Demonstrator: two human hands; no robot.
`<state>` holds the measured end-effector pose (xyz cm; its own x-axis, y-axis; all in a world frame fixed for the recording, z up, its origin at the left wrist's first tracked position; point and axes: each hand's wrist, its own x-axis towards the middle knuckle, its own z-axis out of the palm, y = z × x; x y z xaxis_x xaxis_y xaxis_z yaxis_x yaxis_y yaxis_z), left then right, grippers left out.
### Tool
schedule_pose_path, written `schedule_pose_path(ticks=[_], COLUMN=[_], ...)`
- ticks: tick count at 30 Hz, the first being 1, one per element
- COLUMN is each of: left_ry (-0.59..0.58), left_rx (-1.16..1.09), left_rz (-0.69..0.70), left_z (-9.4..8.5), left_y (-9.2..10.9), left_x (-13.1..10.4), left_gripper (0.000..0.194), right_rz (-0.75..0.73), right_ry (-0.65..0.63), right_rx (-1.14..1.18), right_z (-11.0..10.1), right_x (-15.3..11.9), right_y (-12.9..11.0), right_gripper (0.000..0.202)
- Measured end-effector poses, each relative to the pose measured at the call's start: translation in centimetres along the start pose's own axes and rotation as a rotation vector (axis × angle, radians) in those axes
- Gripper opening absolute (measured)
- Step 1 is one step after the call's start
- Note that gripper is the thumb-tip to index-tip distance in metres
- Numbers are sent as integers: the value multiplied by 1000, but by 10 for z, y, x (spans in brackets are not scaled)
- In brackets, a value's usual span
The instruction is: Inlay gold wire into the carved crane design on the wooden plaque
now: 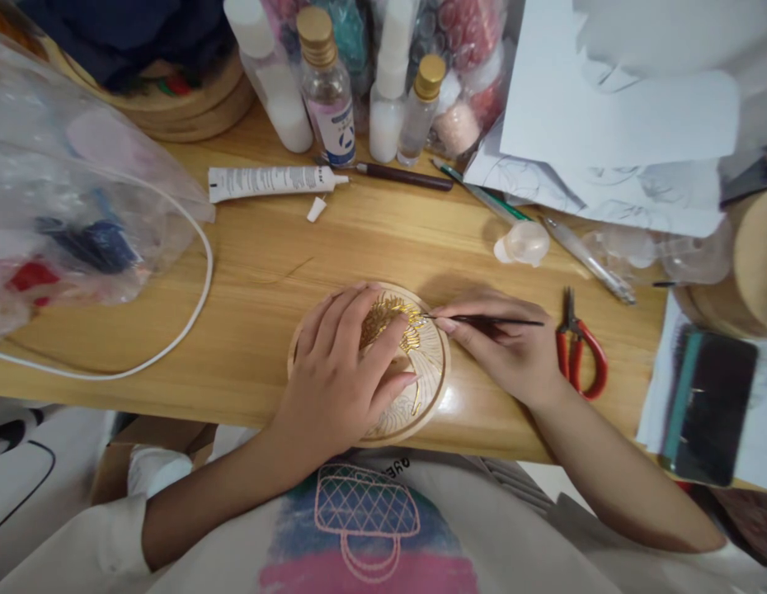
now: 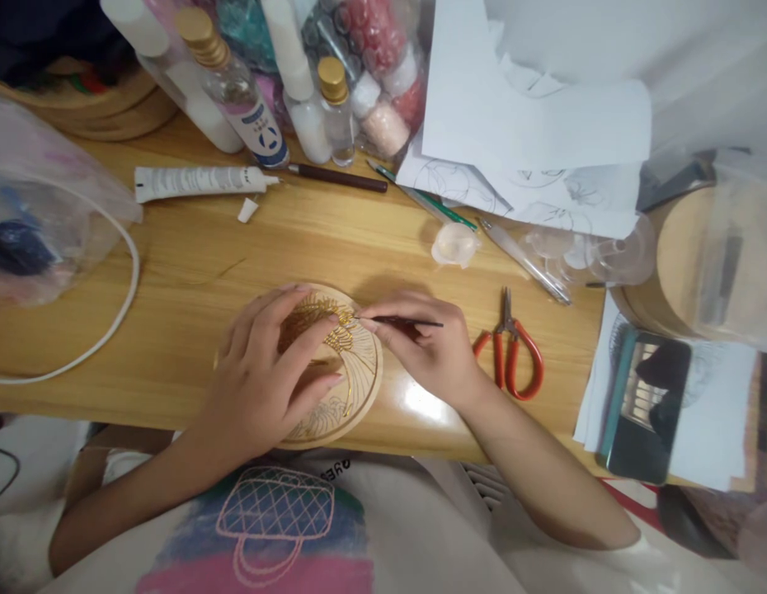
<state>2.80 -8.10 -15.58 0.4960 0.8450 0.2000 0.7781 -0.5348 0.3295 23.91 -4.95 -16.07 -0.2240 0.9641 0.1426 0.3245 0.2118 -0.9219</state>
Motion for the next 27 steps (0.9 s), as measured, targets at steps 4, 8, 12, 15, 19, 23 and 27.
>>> schedule_pose_path(ticks=[4,8,12,15,19,23,27], left_ry=[1,-9,-21,-22,-16,-5,-11], left_rx=[-1,2,12,16,5,2,9], left_rz=[3,4,-3,-2,5,11,10], left_z=[0,-1,-1,-1,0,0,0], left_y=[0,0,0,0,0,0,0], left_x=[1,1,0,0,1,1,1], left_gripper=[39,38,39,38,38,37,37], right_rz=[-5,-4,-16,-34,-23,-4,-4], right_ry=[-3,-8,-9,-5,-9,-3,10], right_rx=[-6,-6,5,11,14,25,19], right_z=[0,1,1,1,1,1,0], right_x=[1,1,1,1,1,0,-1], right_y=[0,-1,-1,-1,-1,0,0], right_gripper=[12,12,13,14,13,13,14])
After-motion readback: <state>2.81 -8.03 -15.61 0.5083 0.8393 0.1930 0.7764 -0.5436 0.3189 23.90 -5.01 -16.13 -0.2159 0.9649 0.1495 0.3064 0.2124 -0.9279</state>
